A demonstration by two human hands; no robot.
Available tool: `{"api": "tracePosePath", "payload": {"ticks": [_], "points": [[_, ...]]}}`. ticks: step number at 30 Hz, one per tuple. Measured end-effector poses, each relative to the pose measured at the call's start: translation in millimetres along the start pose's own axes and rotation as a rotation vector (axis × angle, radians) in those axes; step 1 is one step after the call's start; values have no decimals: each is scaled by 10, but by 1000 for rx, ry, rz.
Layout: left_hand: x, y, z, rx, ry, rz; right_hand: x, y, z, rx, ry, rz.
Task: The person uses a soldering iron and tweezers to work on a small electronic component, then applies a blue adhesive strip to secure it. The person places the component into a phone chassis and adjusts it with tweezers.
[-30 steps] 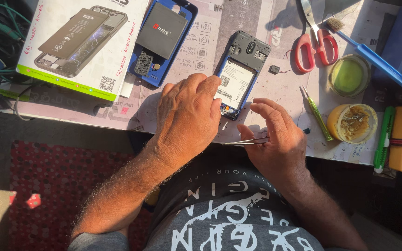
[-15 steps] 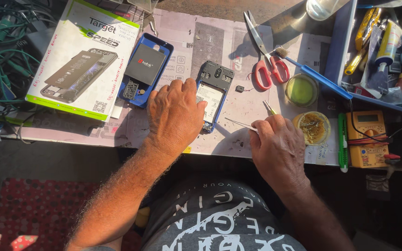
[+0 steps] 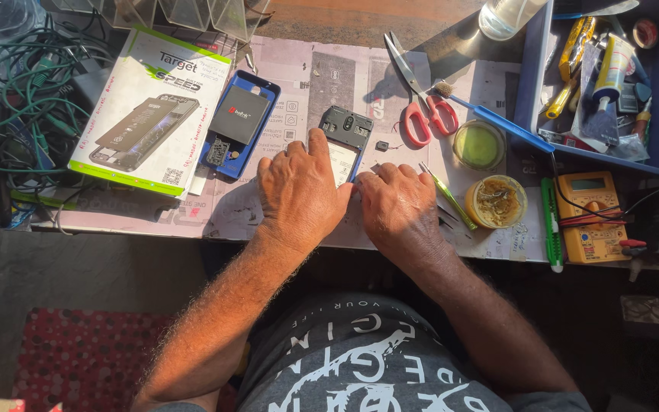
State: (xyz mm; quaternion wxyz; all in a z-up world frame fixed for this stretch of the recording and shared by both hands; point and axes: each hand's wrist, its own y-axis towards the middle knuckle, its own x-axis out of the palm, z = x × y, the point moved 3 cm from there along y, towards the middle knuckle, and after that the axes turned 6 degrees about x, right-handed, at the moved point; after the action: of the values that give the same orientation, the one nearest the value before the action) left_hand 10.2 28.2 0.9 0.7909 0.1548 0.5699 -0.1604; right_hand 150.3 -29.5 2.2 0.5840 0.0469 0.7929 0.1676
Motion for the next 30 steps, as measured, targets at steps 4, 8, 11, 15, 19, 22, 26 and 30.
{"api": "tracePosePath", "payload": {"ticks": [4,8,11,15,19,22,26,30], "points": [[-3,56,-67,-63,-119,-4,80,27,-40,50,-31,-44],[37,197,-137,-126,-151,-10,92,-4,-46,67,9,-31],[75,229,-185,-124,-179,28,83,-24,-37,63,51,3],[128,251,-325,-151,-326,0,105,-41,-5,72,68,2],[178,245,-437,-195,-670,-10,60,-78,54,72,245,48],[193,150,-478,-190,-1089,79,52,-165,141,313,606,-23],[222,-48,-384,-182,-1570,261,144,-244,95,516,1327,-159],[269,-204,-220,-214,-1734,386,283,-255,-48,548,1784,-125]]}}
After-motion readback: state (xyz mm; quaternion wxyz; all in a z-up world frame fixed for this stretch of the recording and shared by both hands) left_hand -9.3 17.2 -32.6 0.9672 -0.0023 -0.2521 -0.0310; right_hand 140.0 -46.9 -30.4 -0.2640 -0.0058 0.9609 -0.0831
